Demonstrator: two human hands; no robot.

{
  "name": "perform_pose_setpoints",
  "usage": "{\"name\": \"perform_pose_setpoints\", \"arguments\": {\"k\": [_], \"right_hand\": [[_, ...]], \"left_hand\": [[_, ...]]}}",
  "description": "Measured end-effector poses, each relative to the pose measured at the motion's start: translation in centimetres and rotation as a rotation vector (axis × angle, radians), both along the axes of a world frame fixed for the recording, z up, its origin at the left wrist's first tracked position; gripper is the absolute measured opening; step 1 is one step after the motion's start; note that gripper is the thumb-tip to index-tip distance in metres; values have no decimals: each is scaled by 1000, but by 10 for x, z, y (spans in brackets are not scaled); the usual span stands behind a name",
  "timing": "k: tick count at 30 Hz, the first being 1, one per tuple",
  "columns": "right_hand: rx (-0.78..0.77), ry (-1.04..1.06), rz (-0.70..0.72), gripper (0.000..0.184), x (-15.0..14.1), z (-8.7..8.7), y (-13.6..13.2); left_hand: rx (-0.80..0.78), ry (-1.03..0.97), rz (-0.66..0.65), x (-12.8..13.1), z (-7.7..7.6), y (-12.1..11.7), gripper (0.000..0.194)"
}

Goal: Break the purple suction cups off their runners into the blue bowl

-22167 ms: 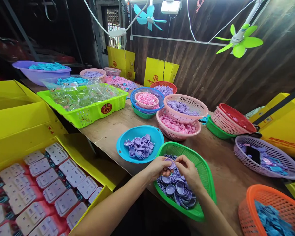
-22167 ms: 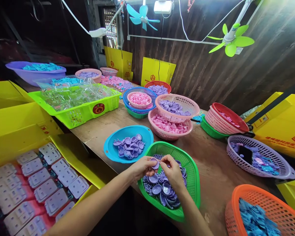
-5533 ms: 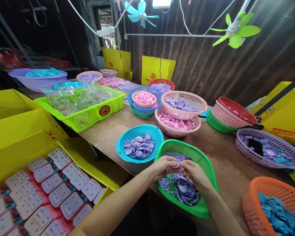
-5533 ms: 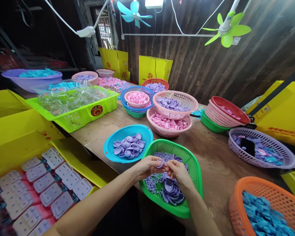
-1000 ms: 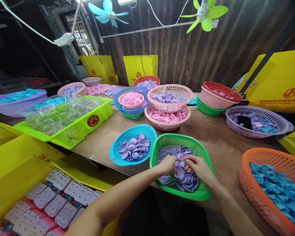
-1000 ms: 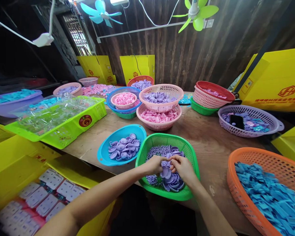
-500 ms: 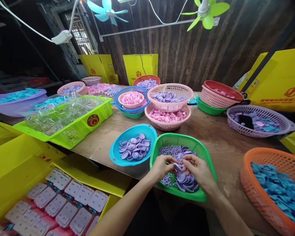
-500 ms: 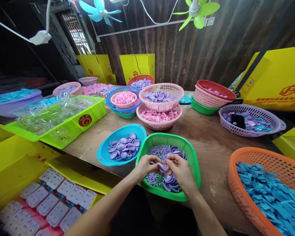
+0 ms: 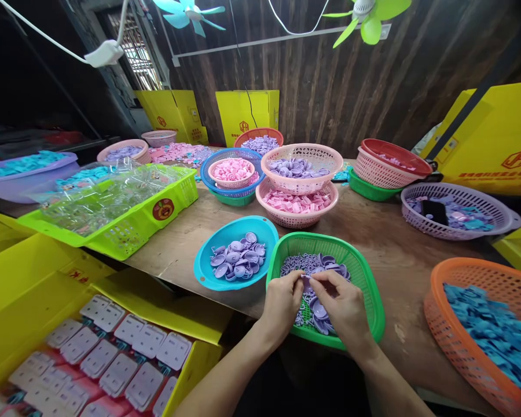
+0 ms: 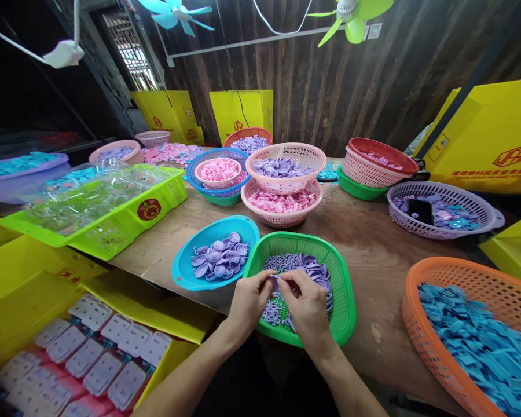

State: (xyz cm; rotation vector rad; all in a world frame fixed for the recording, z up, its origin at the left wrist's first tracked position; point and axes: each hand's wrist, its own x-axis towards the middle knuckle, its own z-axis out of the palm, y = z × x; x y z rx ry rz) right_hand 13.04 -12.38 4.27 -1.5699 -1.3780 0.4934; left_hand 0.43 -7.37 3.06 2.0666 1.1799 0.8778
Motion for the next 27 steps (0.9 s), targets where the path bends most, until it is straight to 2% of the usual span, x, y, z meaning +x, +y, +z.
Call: {"name": "perform_pose_setpoints", "arguments": {"k": [13, 22, 27], "right_hand": [[22, -137, 3, 17, -11, 0, 4], [79, -375, -45, 18, -24, 3, 6], [70, -404, -29, 18, -34, 4, 6]], "left_hand": [[65, 116, 19, -4, 4, -2, 24], [278, 364, 92, -3, -9, -6, 29], [332, 382, 92, -6, -14, -9, 28]]}}
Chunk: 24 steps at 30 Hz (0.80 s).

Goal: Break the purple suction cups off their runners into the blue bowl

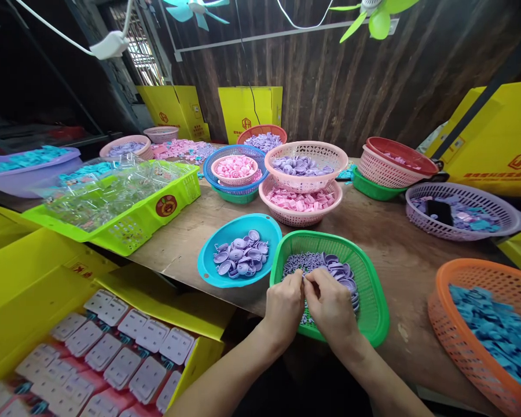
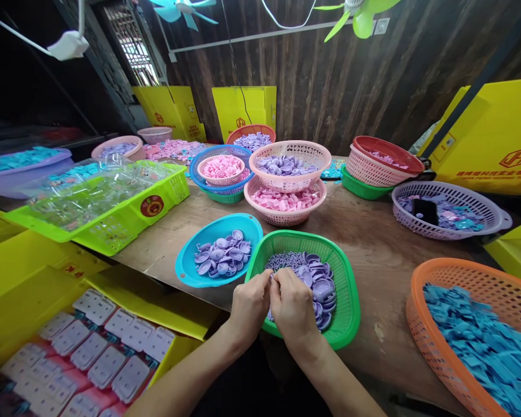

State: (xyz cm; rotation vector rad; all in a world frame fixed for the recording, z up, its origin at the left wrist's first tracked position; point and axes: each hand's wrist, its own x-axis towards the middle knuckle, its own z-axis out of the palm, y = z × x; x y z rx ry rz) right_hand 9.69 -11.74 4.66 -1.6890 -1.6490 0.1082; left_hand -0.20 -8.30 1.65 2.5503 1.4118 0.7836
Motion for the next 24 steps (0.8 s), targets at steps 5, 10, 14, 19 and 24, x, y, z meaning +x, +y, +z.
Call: {"name": "perform_pose_setpoints", "arguments": {"k": [5, 10, 14, 19, 24], "right_hand": [[-67, 82, 109, 19, 6, 3, 12], [-393, -22, 379, 25, 40, -16, 55], [-581, -266, 385, 19, 49, -57, 79], [-675, -305, 414, 15, 47, -92, 87], [-647, -198, 384, 15, 71, -89, 92]], "left_hand": [[-43, 11, -10, -11, 2, 9, 29], [-57, 163, 241, -48, 23, 63, 28], [95, 214, 376, -56, 28, 83, 38], [-128, 262, -86, -16, 5, 46, 23], [-322, 531, -323, 29, -17, 31, 19]]}}
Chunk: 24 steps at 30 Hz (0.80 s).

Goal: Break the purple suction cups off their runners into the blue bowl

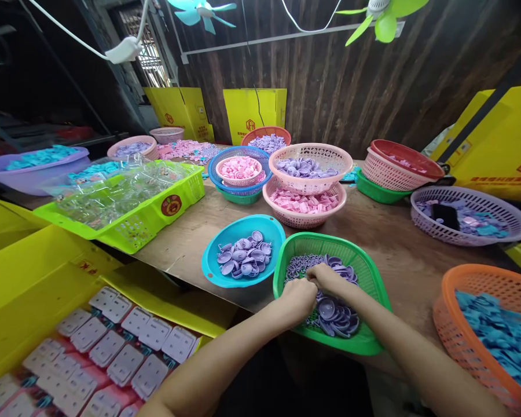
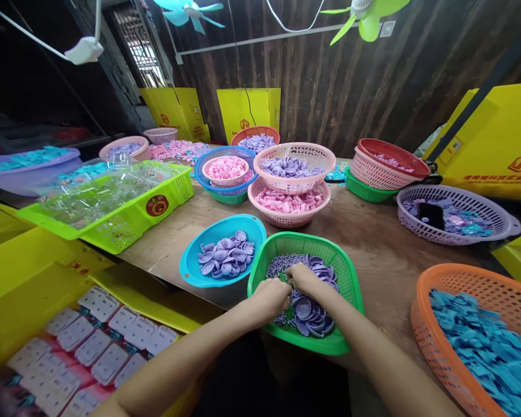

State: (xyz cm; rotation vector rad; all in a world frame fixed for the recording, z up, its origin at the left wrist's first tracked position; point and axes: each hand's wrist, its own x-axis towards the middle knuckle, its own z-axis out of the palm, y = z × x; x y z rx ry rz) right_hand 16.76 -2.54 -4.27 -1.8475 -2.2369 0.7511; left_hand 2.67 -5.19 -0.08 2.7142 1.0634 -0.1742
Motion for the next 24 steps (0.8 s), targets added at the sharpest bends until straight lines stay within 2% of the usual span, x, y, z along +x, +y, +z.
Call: {"name": "perform_pose_setpoints", "arguments": {"k": [6, 11, 13, 17, 19, 21, 24], "right_hand": [[52, 247, -159, 21, 25, 16, -13], [1, 471, -279, 27, 43, 21, -33], [-50, 650, -354, 28, 50, 23, -39], [-202, 1281, -530, 30, 61, 27, -50], [-236, 1500, -572, 30, 62, 27, -53], [-255, 1626, -613, 30, 62, 27, -56], [-227, 1655, -656, 28, 61, 28, -59]], "left_hand": [[-47, 18, -118, 36, -11, 12, 15], [-26, -4, -178, 44, -15, 12, 18], [-9, -27, -205, 43, -16, 10, 21], [42, -64, -405, 42, -22, 7, 22], [52, -62, -470, 43, -26, 6, 18], [35, -61, -463, 45, -27, 7, 17], [16, -66, -431, 43, -25, 10, 16]]}}
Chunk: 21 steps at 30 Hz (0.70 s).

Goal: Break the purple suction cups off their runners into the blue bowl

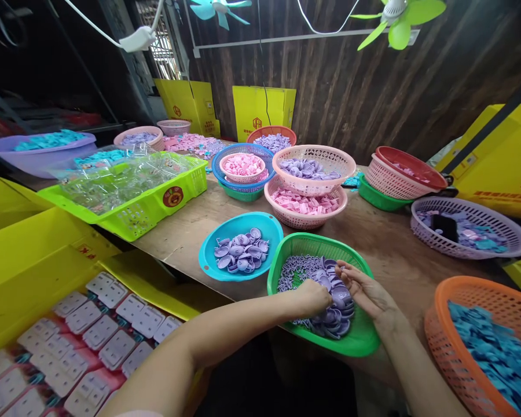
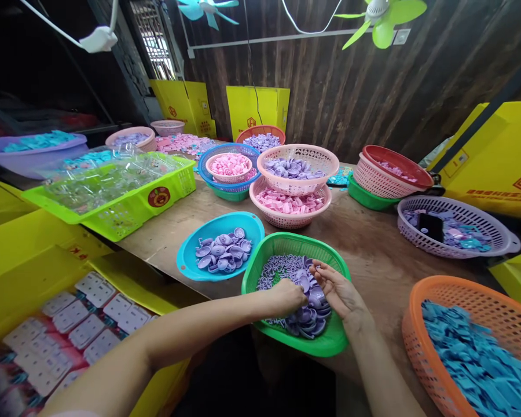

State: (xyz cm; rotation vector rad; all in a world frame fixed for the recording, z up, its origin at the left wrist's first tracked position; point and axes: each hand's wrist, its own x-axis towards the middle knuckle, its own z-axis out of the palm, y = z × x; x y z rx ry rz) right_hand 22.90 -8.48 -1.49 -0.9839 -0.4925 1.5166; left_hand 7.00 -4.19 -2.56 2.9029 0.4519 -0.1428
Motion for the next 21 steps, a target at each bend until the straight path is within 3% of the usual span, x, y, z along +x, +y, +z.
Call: {"name": "perform_pose_setpoints", "arguments": {"k": [2, 5, 7, 11, 13, 17, 21], "right_hand": [[0, -64, -30, 23, -2, 1, -3], [-15, -195, -47, 22, -8, 4, -5], [-10, -288, -49, 27, -16, 7, -6], [107, -482, -74, 32, -48, 16, -3], [181, -593, -51, 31, -66, 21, -2], [281, -1009, -81, 31, -92, 30, -4], [338, -1377, -109, 26, -95, 36, -8]], "left_hand": [[-77, -58, 91, -5, 3, 3, 13], [-357, -277, 353, -20, 8, 7, 22], [-677, -397, 450, -34, 12, 6, 27], [-1538, -552, 427, -57, 23, 0, 32], [-1736, -664, 444, -63, 29, -4, 31], [-1782, -815, 501, -69, 35, -6, 28], [-1553, -859, 533, -74, 39, -5, 26]]}}
